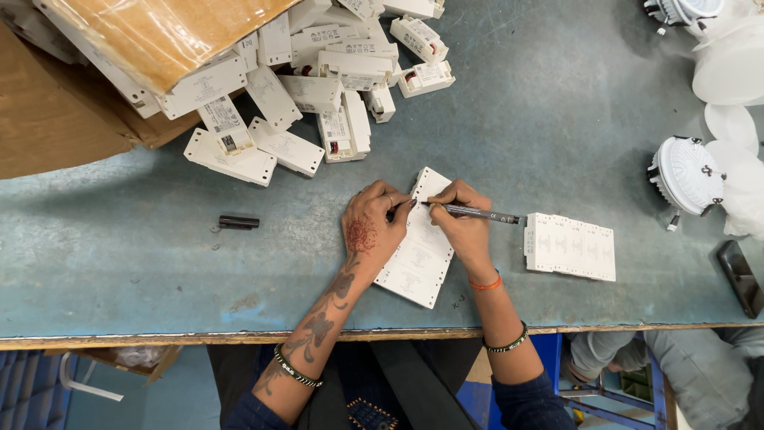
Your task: The person empties a cardboard box of white electrical components onto a table, then picks them up one by one and writes on them with a black marker. The person stacks the labeled components into a neat pile on the table.
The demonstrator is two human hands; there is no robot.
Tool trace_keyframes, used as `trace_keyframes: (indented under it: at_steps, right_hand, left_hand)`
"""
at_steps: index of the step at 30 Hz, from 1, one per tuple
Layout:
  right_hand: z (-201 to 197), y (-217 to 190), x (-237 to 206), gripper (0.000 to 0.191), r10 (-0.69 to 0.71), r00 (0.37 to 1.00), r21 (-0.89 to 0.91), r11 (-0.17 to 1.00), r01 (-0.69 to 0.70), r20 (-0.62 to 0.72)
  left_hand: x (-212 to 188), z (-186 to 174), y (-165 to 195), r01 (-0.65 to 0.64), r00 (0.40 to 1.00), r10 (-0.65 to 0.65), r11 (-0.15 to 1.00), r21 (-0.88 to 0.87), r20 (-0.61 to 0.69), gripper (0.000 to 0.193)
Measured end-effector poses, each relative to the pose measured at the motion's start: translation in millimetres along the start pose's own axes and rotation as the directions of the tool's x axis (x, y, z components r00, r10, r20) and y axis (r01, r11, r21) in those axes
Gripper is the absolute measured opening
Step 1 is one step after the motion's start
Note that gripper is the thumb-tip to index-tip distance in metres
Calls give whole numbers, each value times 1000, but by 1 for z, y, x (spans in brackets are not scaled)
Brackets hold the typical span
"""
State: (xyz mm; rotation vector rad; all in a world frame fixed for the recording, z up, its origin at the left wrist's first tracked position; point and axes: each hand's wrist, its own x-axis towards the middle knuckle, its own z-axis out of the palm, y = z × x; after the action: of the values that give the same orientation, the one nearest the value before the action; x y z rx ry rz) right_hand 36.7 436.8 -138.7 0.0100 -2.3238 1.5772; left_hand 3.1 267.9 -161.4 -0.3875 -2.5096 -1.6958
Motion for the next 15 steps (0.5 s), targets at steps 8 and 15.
trace_keyframes:
  at_steps: [8, 15]
  right_hand:
    - [-1, 2, 0, 6, 10, 1000, 3, 1000, -10, 2]
    - [-1, 0, 0, 8, 20, 1000, 16, 1000, -20, -13]
  left_hand:
    - [0, -2, 2, 19, 1000, -19, 1000, 0, 14, 8]
    - [1, -5, 5, 24, 999, -24, 1000, -13, 23, 8]
